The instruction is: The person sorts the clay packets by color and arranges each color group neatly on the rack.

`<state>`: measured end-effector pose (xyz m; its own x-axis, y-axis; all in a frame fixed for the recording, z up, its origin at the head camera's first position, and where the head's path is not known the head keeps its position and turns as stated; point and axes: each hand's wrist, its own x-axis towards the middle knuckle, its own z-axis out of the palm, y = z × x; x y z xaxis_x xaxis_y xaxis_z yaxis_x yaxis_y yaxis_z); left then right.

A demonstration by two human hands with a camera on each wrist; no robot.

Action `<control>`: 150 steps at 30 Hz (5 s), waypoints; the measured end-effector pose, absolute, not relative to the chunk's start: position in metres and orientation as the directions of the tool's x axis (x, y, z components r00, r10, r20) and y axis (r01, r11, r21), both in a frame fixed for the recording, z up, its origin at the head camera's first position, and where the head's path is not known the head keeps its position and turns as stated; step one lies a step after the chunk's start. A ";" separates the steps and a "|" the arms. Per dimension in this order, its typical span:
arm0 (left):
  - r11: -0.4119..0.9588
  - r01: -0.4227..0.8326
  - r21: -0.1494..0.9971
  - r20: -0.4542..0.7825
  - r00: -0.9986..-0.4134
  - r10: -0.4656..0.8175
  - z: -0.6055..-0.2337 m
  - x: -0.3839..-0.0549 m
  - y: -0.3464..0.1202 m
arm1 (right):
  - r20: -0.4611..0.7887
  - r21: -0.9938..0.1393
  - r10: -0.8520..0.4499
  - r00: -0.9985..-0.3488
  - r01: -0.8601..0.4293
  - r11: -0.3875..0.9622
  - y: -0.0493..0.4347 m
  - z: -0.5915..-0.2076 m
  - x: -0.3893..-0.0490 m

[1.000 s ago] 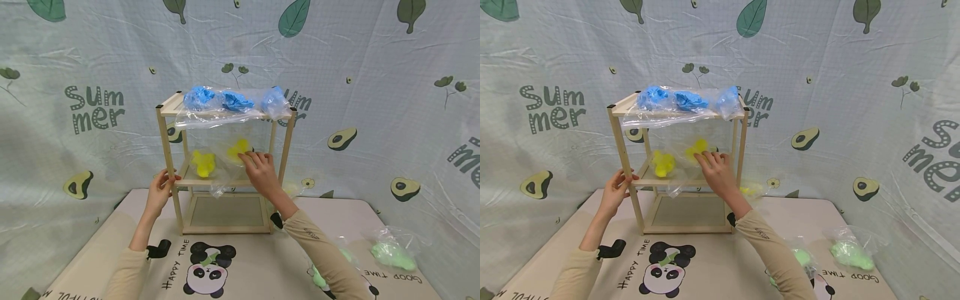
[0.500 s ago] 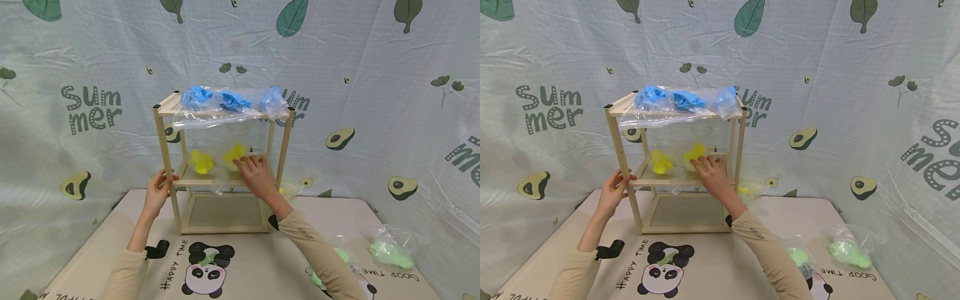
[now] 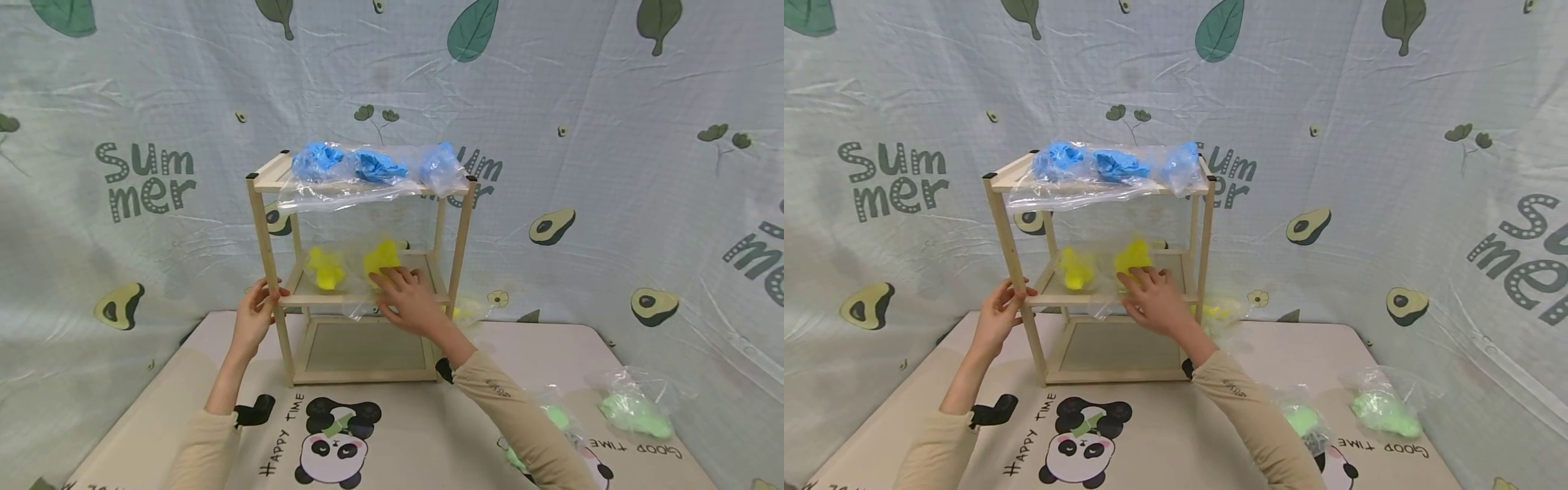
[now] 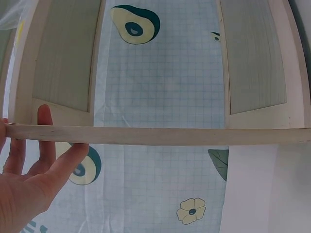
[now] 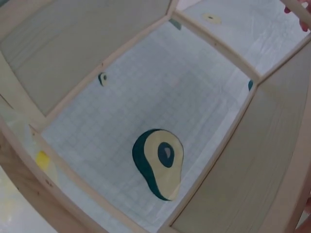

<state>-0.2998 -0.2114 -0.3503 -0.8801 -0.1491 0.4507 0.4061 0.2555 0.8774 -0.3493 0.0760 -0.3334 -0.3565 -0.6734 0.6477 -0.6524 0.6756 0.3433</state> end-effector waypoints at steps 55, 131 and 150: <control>0.226 0.430 0.874 0.469 -0.868 -0.164 -0.352 -0.300 -0.211 | 0.905 0.162 -0.397 -0.153 -0.740 0.653 0.199 -0.360 -0.317; 0.217 0.425 0.879 0.463 -0.871 -0.165 -0.352 -0.300 -0.210 | 0.216 0.024 -0.386 -0.897 -0.390 0.920 0.244 -0.455 -0.421; 0.213 0.435 0.875 0.472 -0.864 -0.174 -0.352 -0.300 -0.211 | 0.397 0.069 -0.405 -0.823 -0.413 0.908 0.258 -0.449 -0.408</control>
<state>-0.2998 -0.2108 -0.3516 -0.8642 -0.1745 0.4720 0.4349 0.2129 0.8749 -0.4075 0.2580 -0.4488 -0.8233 -0.4052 0.3974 -0.4133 0.9079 0.0694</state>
